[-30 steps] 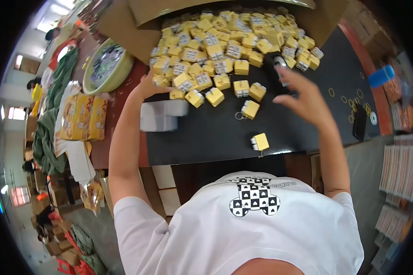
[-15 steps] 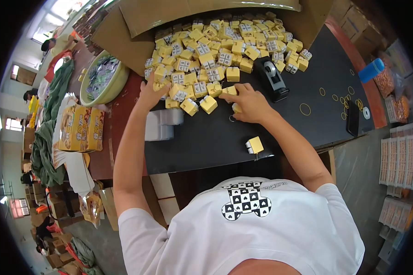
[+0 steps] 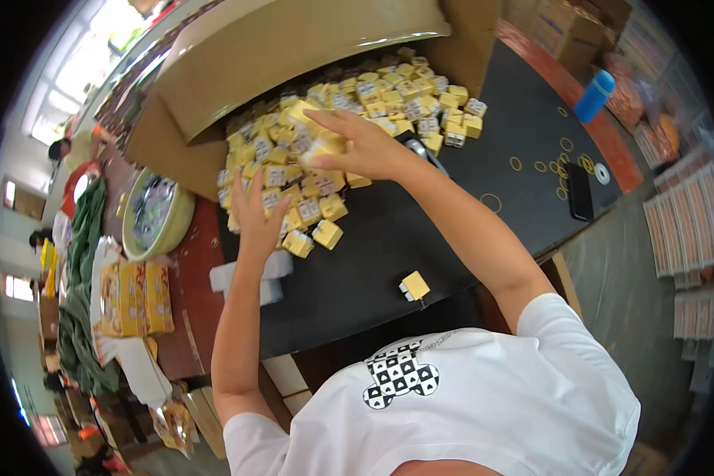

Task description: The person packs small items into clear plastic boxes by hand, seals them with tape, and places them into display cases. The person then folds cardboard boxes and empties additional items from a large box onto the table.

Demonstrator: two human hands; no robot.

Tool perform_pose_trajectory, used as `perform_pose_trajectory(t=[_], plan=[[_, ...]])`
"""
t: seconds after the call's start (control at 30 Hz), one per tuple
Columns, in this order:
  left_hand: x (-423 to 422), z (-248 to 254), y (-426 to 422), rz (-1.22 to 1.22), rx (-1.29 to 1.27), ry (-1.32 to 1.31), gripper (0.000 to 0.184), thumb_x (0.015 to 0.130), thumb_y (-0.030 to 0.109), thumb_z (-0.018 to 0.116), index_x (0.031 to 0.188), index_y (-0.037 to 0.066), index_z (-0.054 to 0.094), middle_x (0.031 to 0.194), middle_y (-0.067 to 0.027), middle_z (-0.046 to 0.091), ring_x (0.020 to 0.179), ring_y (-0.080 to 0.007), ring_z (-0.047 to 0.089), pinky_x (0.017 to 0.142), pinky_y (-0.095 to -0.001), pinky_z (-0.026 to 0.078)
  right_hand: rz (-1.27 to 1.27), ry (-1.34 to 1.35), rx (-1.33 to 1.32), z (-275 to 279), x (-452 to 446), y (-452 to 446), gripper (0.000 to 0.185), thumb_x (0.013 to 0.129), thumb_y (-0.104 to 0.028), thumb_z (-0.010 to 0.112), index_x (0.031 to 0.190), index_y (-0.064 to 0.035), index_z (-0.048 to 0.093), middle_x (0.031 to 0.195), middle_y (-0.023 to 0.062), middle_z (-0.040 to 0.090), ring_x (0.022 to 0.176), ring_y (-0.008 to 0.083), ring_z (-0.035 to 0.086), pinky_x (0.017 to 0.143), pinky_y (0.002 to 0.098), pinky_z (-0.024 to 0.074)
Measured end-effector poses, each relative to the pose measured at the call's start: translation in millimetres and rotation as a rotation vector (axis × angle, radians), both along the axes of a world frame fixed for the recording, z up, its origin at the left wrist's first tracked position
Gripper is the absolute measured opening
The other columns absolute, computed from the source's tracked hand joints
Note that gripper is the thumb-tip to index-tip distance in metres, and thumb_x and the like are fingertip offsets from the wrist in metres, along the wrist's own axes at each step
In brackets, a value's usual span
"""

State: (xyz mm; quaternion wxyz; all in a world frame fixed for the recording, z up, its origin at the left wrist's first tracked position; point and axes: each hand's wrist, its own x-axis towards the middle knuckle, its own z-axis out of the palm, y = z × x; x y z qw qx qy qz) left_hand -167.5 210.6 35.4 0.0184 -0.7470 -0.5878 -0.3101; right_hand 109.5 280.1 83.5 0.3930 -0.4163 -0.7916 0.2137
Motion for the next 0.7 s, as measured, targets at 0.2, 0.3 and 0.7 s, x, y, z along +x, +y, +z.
perform_pose_trajectory(t=[0.2, 0.3, 0.7], plan=[[59, 46, -61, -0.538, -0.263, -0.12, 0.058, 0.084, 0.021, 0.077, 0.138, 0.008, 0.058, 0.146, -0.0132, 0.052, 0.132, -0.0331, 0.049, 0.109, -0.0435, 0.04, -0.223, 0.322, -0.164, 3, 103, -34, 0.037, 0.092, -0.02, 0.074, 0.125, -0.0033, 0.072, 0.113, 0.0111, 0.074, 0.088, 0.0146, 0.068, 0.075, 0.0244, 0.0536], [126, 27, -101, -1.023, -0.418, 0.032, 0.06, 0.081, 0.02, 0.078, 0.137, 0.017, 0.058, 0.148, -0.0089, 0.049, 0.13, -0.0328, 0.05, 0.11, -0.043, 0.042, -0.377, 0.656, -0.248, -26, 136, -50, 0.031, 0.095, -0.016, 0.07, 0.122, 0.0006, 0.072, 0.1, 0.0103, 0.076, 0.079, 0.014, 0.067, 0.073, 0.0235, 0.0538], [103, 30, -29, -0.503, 0.053, -0.031, 0.033, 0.083, 0.014, 0.072, 0.115, 0.009, 0.07, 0.124, -0.0104, 0.058, 0.113, -0.0311, 0.052, 0.095, -0.0414, 0.045, -0.474, 0.157, -0.279, -82, 148, -84, 0.057, 0.091, -0.031, 0.075, 0.136, 0.0016, 0.061, 0.108, 0.0132, 0.075, 0.09, 0.0226, 0.07, 0.08, 0.0305, 0.0551]])
